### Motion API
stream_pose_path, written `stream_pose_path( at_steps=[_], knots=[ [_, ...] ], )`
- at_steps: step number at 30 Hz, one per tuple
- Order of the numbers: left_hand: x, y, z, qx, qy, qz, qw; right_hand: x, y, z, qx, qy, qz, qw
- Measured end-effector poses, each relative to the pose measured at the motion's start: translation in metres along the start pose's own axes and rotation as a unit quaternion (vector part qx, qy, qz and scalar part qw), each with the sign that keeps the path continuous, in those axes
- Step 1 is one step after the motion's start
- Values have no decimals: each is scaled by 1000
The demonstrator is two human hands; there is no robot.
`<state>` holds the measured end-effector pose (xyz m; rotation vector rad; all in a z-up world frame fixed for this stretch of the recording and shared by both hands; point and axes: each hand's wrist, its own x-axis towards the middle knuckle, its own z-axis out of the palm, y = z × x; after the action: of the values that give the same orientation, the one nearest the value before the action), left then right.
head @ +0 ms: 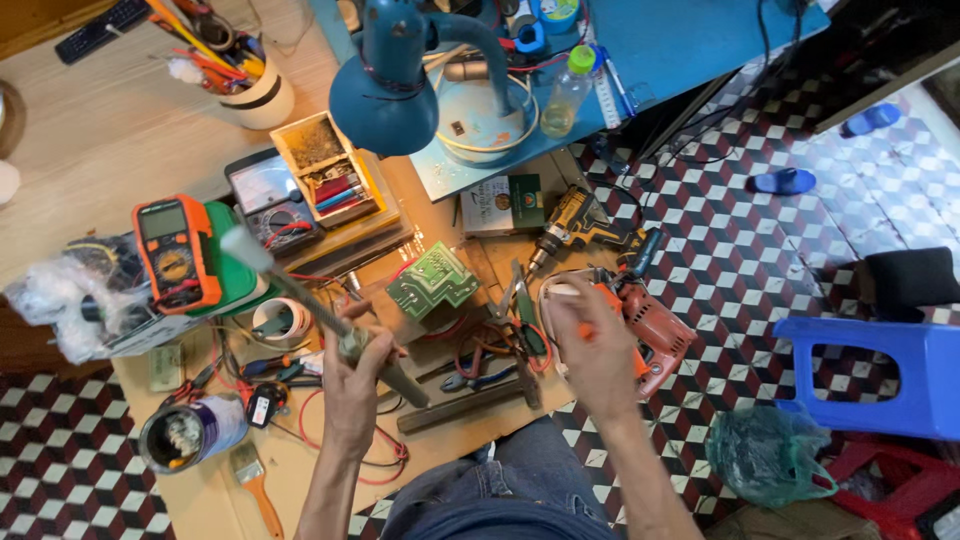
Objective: The person uses a heat gun and a soldering iron to work on a green circuit board. They repeatedly heat specific areas, inspect the board, and use a metal tool to adjust components. The person also handles a soldering iron and a desoldering pump during the process.
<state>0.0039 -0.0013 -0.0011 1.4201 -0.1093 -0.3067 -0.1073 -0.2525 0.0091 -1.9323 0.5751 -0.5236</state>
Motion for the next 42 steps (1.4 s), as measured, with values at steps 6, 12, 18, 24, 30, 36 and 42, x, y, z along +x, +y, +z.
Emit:
stream_pose_path(
  at_steps=[6,12,18,24,30,36,42],
  knots=[
    [14,10,-1,-172,-39,-43,983,14,188,-27,-380,-19,118,917],
    [7,27,6,-330,-51,-85,939,21,242,-9,-491,-39,98,865],
    [9,19,-1,-431,-74,-103,893,17,217,-21,-460,-14,48,886],
    [16,4,-11,-455,-102,-112,877,17,165,-47,-353,25,-11,935],
    [26,-1,-11,-365,-50,-145,918,16,105,-51,4,23,142,990],
    [24,-5,-15,35,-90,-56,994,7,131,-26,-263,56,-57,961],
    [5,12,-10,411,-119,75,900,0,167,1,-292,55,66,953]
  ],
)
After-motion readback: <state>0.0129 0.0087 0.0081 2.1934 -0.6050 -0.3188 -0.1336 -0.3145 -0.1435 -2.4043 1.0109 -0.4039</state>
